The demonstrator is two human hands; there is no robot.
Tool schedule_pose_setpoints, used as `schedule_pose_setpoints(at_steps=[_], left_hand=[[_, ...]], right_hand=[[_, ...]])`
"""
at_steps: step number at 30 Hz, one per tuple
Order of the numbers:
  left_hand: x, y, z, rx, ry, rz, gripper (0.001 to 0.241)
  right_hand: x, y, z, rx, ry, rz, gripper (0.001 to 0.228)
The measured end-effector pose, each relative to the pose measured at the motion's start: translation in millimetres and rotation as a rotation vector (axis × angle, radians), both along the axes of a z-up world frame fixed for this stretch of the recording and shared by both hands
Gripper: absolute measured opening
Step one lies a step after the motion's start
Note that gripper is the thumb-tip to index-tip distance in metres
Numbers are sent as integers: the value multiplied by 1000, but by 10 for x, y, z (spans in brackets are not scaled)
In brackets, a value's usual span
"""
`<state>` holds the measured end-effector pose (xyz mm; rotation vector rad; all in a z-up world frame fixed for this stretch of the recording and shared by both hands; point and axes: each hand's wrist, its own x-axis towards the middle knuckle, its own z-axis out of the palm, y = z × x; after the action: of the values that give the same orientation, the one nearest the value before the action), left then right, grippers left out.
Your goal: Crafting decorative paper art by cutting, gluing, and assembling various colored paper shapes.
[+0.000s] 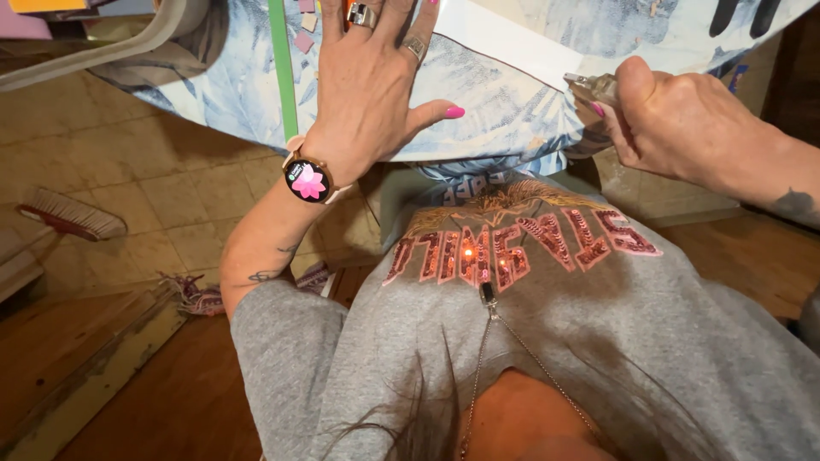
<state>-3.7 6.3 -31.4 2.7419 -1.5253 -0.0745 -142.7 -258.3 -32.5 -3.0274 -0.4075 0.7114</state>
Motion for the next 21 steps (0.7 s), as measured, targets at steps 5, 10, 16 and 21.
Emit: schedule_pose_setpoints(at_steps=[5, 10, 16, 21], left_hand=[[5, 9, -34, -2, -2, 4, 91], [7, 22, -49, -21, 27, 11, 91], [9, 24, -78, -26, 33, 18, 91], [12, 35, -68, -41, 39, 14, 91]], right_hand=[[19, 37, 21, -2, -17, 6, 28], [41, 73, 46, 3, 0, -9, 27], [94, 122, 85, -20, 21, -4, 26], [152, 161, 115, -8, 54, -15, 27]])
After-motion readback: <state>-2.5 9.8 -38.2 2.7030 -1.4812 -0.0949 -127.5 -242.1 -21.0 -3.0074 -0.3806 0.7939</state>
